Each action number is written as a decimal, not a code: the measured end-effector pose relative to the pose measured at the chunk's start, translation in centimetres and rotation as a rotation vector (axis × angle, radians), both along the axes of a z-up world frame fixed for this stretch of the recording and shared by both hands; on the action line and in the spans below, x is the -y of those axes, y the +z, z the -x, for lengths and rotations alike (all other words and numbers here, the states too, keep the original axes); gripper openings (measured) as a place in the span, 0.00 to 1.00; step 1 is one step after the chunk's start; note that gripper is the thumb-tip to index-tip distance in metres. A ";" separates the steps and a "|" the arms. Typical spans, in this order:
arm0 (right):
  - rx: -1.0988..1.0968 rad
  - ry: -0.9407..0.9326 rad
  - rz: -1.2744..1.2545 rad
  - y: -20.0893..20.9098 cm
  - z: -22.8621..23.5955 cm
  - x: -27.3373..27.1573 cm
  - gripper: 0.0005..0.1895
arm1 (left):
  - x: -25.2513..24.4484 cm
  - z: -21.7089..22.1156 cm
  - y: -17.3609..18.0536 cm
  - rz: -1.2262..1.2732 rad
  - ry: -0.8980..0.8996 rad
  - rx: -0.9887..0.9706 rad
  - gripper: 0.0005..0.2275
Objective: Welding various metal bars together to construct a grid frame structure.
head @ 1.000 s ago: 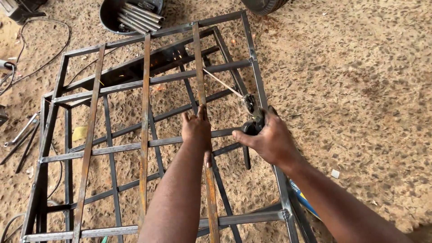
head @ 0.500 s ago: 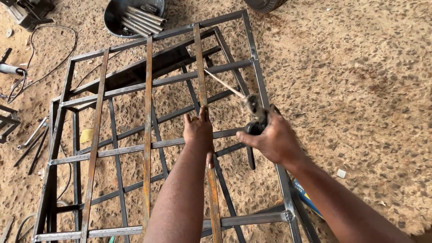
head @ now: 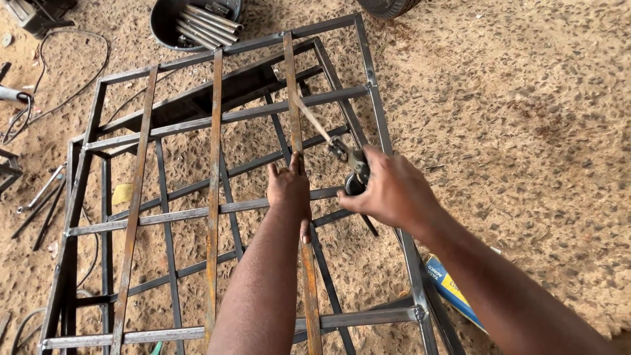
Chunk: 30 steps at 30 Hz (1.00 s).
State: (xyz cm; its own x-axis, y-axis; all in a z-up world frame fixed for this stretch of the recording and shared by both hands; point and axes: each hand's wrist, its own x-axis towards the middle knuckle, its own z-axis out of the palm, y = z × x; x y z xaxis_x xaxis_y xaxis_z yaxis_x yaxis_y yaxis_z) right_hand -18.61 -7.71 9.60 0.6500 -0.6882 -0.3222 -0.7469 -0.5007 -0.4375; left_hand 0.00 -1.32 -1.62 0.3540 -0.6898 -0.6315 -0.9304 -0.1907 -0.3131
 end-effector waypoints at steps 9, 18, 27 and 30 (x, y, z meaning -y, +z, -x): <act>-0.014 0.009 0.050 0.0 -0.6 1.3 0.51 | 0.1 -0.2 -0.7 0.011 0.010 -0.011 0.60; 0.057 -0.039 -0.030 0.7 -1.0 2.4 0.35 | -0.1 -0.3 -0.6 0.021 0.007 -0.018 0.62; 0.025 -0.036 -0.068 2.8 -1.6 2.1 0.39 | 0.1 -0.5 -1.4 0.022 -0.003 -0.034 0.57; 0.000 -0.031 -0.078 3.1 -1.6 2.1 0.36 | -0.2 0.0 1.1 0.015 -0.013 -0.035 0.60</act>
